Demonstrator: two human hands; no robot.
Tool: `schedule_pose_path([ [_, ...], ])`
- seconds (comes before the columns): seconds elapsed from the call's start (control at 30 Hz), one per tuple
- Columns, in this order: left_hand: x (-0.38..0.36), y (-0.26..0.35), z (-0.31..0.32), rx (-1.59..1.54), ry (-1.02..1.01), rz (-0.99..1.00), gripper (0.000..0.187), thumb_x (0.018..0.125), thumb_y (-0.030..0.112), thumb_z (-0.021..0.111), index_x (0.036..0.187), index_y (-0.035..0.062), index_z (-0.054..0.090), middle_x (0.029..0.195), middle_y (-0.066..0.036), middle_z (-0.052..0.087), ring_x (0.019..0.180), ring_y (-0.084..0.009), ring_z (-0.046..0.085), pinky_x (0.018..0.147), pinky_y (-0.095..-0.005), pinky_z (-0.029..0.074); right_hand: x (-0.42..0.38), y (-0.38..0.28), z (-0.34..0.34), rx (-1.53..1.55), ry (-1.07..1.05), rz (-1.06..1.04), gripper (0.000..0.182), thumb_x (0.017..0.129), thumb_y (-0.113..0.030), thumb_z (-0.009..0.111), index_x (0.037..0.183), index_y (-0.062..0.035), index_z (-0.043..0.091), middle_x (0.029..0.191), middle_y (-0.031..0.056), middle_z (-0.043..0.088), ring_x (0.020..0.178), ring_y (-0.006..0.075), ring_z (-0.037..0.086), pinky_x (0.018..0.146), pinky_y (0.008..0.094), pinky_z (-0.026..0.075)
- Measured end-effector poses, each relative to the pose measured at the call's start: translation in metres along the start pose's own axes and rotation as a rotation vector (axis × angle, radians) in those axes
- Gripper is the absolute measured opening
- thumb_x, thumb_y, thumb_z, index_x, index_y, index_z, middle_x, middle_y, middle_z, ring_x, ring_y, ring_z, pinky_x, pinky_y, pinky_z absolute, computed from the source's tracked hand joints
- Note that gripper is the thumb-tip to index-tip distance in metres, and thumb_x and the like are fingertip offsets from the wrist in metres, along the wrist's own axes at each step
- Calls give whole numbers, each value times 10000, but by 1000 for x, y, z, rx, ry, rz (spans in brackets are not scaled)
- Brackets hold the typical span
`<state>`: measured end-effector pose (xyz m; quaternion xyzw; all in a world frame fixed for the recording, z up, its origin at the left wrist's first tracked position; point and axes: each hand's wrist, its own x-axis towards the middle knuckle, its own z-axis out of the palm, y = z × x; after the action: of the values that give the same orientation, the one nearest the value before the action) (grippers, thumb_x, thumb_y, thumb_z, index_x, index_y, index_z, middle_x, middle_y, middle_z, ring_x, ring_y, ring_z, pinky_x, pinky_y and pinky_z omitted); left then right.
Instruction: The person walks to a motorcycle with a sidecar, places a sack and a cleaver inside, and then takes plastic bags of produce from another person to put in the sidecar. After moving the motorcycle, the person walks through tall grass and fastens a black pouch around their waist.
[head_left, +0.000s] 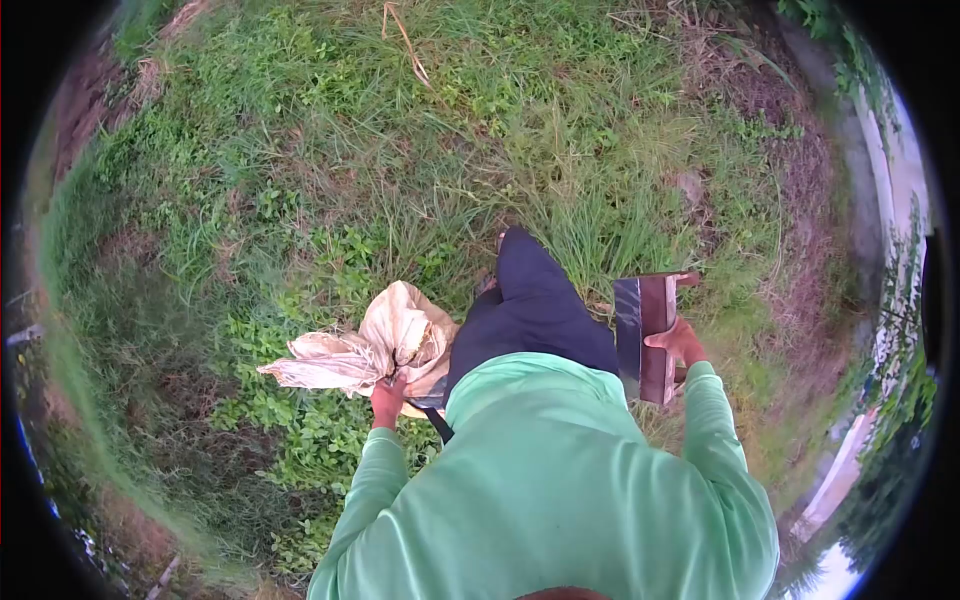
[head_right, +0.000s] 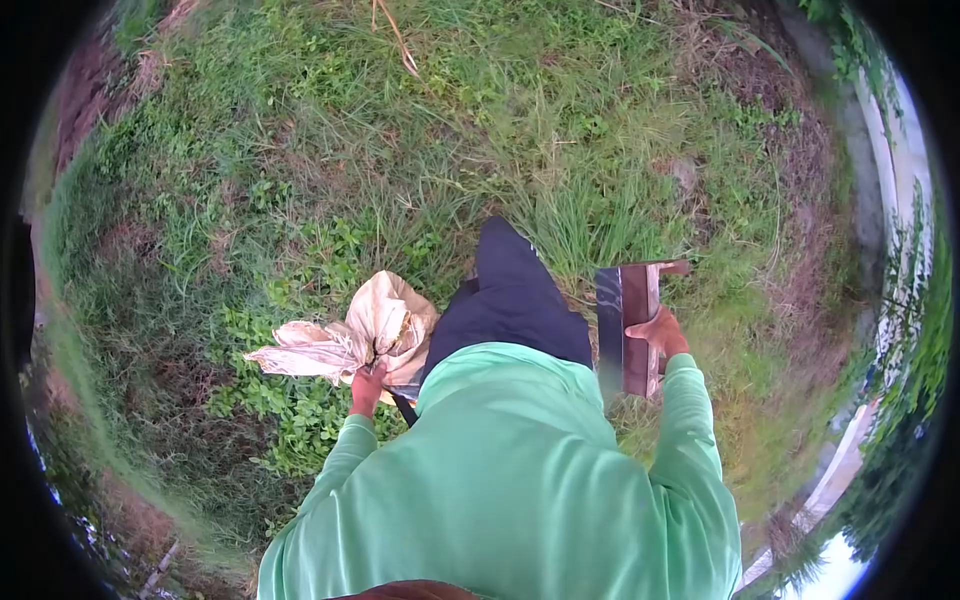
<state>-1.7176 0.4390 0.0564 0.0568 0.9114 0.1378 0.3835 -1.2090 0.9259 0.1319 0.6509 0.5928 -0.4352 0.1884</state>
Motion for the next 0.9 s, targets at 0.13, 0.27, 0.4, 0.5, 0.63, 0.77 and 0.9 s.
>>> schedule_pose_path([
  [0.13,-6,0,-7,-33,-20,-52,740,849,509,743,1256,-90,594,1170,-293,677,1114,-424,648,969,-435,478,-36,-65,-6,-178,-23,136,832,606,-356,946,1264,19,600,1120,200,716,1047,314,696,950,403,533],
  [0.27,1,-19,-4,-10,6,-53,747,834,584,727,1178,-73,641,1093,-289,696,1057,-432,668,925,-454,498,-15,-51,4,-208,-49,126,889,592,-447,943,1239,47,586,1101,207,704,950,305,710,813,410,564],
  [0.4,11,-41,-2,68,-36,-123,583,849,501,720,1072,-34,662,993,-272,708,963,-431,690,825,-485,527,13,-47,12,-163,-103,158,777,608,-397,947,1209,0,656,1019,151,727,854,257,704,710,393,564],
  [0.5,20,-63,-13,137,-32,-98,397,860,333,714,1019,-27,659,943,-253,707,888,-398,697,777,-469,528,33,-55,13,-92,-113,170,684,606,-341,952,1155,-20,699,1008,141,745,883,267,705,767,401,558],
  [0.63,7,4,-52,24,80,-87,504,841,417,762,897,-71,649,825,-212,694,778,-315,674,730,-452,523,83,-37,29,-78,-49,165,702,602,-289,953,1187,-17,677,1083,136,740,972,270,707,904,378,539],
  [0.77,28,13,-75,108,58,-205,629,821,500,773,895,-115,661,837,-241,701,805,-331,680,747,-466,521,108,-63,10,-62,-50,91,873,569,-378,959,1254,18,591,1182,186,697,1110,315,671,976,391,524],
  [0.9,63,13,-88,338,96,-223,726,818,576,735,964,-132,669,965,-301,701,944,-395,685,808,-486,513,113,-131,-30,-149,-32,139,944,559,-449,948,1270,39,563,1240,232,655,1170,359,636,991,407,518],
])
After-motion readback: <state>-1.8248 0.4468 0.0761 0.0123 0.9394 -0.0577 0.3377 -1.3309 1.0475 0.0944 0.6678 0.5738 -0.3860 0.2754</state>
